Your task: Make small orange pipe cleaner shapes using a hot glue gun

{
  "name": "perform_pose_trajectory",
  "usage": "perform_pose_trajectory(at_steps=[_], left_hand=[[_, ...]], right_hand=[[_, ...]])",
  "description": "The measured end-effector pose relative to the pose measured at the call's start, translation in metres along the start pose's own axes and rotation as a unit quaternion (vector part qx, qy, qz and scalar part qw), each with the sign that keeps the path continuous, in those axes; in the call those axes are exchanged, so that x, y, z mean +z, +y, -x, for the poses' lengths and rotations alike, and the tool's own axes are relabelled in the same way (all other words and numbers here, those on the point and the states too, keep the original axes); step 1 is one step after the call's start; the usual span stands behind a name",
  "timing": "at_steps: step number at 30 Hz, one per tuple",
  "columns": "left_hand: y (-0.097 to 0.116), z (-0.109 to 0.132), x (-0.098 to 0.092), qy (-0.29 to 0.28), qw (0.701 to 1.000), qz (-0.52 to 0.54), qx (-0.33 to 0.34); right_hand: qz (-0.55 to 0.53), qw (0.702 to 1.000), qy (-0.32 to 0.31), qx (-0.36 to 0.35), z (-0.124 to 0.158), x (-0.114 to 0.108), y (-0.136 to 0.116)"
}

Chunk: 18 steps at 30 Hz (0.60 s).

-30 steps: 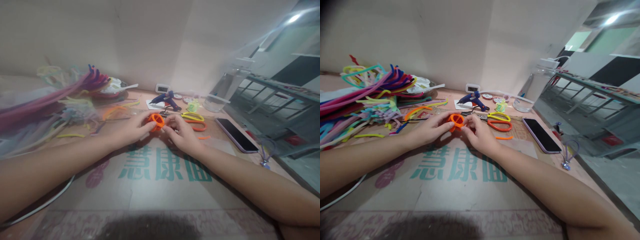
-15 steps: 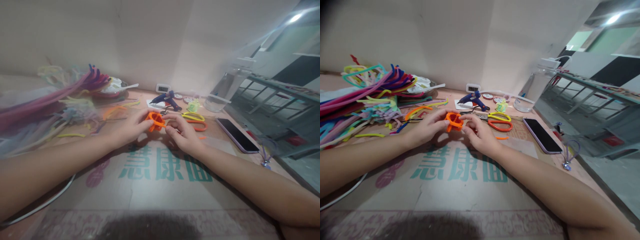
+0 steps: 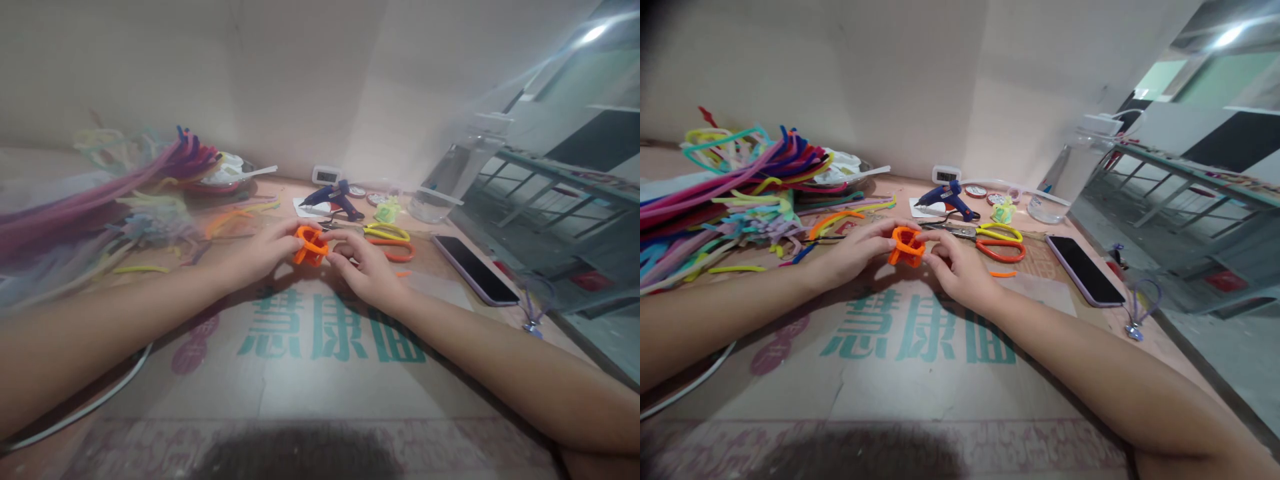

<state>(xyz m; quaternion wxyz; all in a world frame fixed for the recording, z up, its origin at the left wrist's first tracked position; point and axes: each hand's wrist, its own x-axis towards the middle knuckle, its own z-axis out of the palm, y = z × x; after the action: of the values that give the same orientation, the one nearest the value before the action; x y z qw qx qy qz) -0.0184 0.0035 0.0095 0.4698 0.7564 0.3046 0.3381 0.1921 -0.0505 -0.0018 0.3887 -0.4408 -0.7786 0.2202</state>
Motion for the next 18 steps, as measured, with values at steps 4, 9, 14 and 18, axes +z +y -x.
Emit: perform_pose_trajectory(at_steps=[4,9,14,18], left_hand=[[-0.005,-0.003,-0.001,0.006,1.000,0.018,-0.016],[-0.007,-0.004,-0.001,0.000,0.999,0.043,-0.028],[-0.012,-0.005,0.000,-0.012,0.992,0.115,-0.054],[-0.016,-0.006,0.001,-0.033,0.978,0.175,-0.107]], right_hand=[[0.006,1.000,0.010,-0.011,0.001,0.000,-0.001],[0.002,1.000,0.009,-0.015,0.001,0.000,-0.001],[0.006,1.000,-0.017,-0.001,-0.001,-0.001,-0.001],[0.002,0.999,-0.035,-0.012,-0.002,-0.001,0.000]])
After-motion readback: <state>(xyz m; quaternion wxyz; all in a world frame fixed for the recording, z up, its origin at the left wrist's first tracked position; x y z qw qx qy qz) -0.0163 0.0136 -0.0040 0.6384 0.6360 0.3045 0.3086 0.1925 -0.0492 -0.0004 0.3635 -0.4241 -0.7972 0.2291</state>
